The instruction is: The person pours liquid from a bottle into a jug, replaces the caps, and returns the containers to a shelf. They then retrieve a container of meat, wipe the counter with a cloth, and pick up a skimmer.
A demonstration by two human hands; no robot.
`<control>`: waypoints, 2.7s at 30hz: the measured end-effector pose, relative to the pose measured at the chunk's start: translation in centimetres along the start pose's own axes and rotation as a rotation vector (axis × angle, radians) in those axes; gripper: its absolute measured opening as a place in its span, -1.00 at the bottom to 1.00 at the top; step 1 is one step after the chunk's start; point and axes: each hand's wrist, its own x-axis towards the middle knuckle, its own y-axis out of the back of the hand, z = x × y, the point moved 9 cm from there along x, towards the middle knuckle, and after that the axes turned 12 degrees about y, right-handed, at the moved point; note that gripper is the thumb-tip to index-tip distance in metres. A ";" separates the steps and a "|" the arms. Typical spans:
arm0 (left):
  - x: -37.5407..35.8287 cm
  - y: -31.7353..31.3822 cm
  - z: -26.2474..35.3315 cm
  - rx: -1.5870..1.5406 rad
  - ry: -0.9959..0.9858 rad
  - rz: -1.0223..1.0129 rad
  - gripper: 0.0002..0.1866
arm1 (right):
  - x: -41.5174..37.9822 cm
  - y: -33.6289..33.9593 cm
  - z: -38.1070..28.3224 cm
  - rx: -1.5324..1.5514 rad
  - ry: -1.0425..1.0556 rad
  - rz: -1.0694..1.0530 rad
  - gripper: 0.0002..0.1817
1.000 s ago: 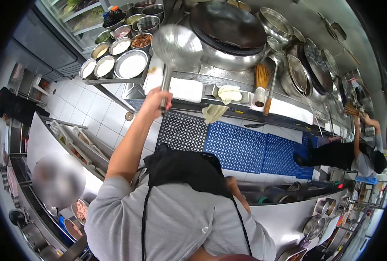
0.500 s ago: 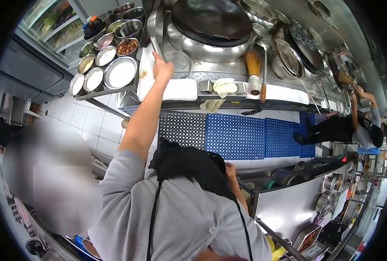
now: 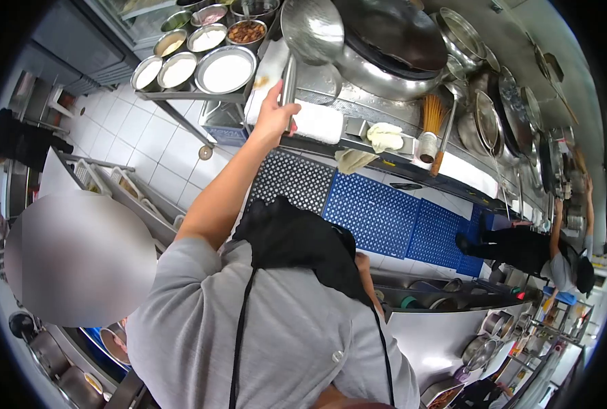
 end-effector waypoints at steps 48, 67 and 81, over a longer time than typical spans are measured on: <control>2.8 16.8 -30.9 0.989 0.398 -0.248 -0.58 | 2.4 -2.7 -15.8 -0.116 -0.059 0.017 -0.78; 8.6 18.5 -30.7 1.893 -0.128 -0.316 -0.84 | -9.5 -8.3 -3.8 0.251 -0.518 0.053 -0.71; 5.9 -10.0 -33.9 1.608 0.085 -0.838 -0.75 | -9.0 -4.3 1.3 0.530 -0.520 0.422 -0.81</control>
